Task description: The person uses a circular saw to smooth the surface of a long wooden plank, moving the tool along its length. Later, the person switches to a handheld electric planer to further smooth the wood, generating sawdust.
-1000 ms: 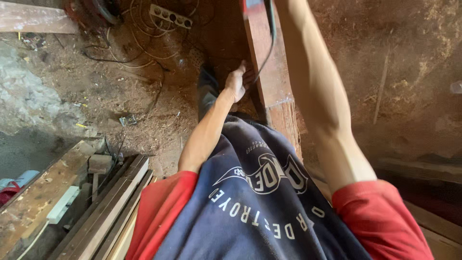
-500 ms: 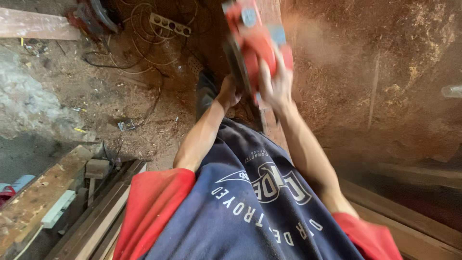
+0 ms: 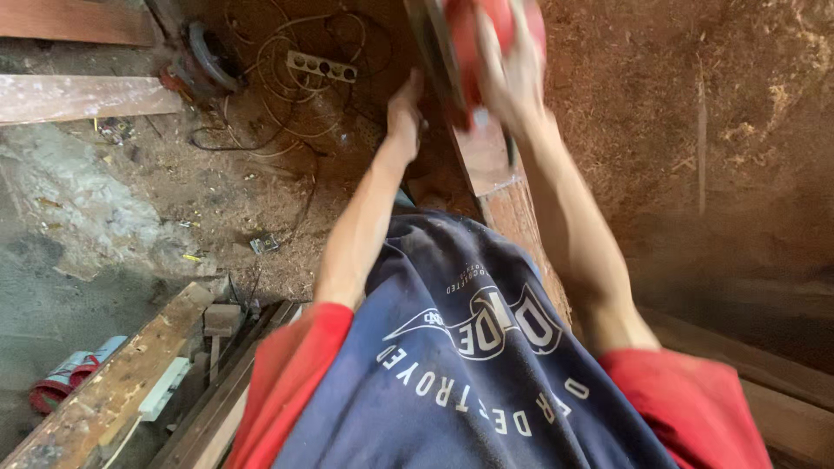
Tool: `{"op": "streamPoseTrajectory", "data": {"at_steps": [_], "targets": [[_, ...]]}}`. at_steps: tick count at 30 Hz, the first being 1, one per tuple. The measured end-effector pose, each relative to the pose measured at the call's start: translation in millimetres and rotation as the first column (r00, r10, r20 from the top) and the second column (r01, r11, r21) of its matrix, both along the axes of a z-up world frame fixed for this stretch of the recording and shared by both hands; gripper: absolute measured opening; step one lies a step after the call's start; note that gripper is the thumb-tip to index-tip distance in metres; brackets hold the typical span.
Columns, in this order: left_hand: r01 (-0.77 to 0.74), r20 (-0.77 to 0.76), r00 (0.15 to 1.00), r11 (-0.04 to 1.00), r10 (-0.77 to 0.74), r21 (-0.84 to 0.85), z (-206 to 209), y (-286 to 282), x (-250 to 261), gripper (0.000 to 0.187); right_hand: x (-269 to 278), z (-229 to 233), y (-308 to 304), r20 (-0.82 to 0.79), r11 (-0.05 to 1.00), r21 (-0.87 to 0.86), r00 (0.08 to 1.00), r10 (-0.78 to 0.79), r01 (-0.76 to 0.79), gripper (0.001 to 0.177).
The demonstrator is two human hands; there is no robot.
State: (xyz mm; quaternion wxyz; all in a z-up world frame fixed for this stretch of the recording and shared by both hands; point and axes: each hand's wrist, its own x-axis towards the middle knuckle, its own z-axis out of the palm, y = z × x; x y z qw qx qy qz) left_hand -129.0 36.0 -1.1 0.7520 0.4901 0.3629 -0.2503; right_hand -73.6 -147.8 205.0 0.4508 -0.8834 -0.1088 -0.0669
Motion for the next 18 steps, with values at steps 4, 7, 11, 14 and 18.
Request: {"op": "streamPoseTrajectory", "data": {"at_steps": [4, 7, 11, 14, 18], "targets": [[-0.165, 0.413, 0.908, 0.967, 0.071, 0.196, -10.6, -30.8, 68.3, 0.08, -152.4, 38.3, -55.5, -0.463, 0.964, 0.058, 0.862, -0.205, 0.26, 0.053], [-0.274, 0.397, 0.913, 0.867, 0.098, 0.417, -4.9, -56.7, 90.1, 0.078, -183.0, 42.7, -66.0, -0.541, 0.933, 0.125, 0.811, -0.221, 0.337, 0.054], [-0.119, 0.139, 0.989, 0.777, 0.042, 0.618, 14.6, -57.8, 79.9, 0.076, -121.0, 17.3, -48.2, -0.457, 0.896, 0.302, 0.874, -0.163, 0.325, 0.057], [-0.176, 0.144, 0.983, 0.786, 0.112, 0.592, 15.7, -52.8, 80.9, 0.074, -18.9, -4.8, -25.6, -0.212, 0.982, 0.136, 0.972, -0.101, 0.132, 0.052], [-0.349, 0.279, 0.931, 0.804, 0.237, 0.482, 26.2, -60.8, 73.4, 0.071, 131.3, -32.7, 18.5, -0.009, 0.995, 0.084, 0.998, -0.055, 0.056, 0.041]]}}
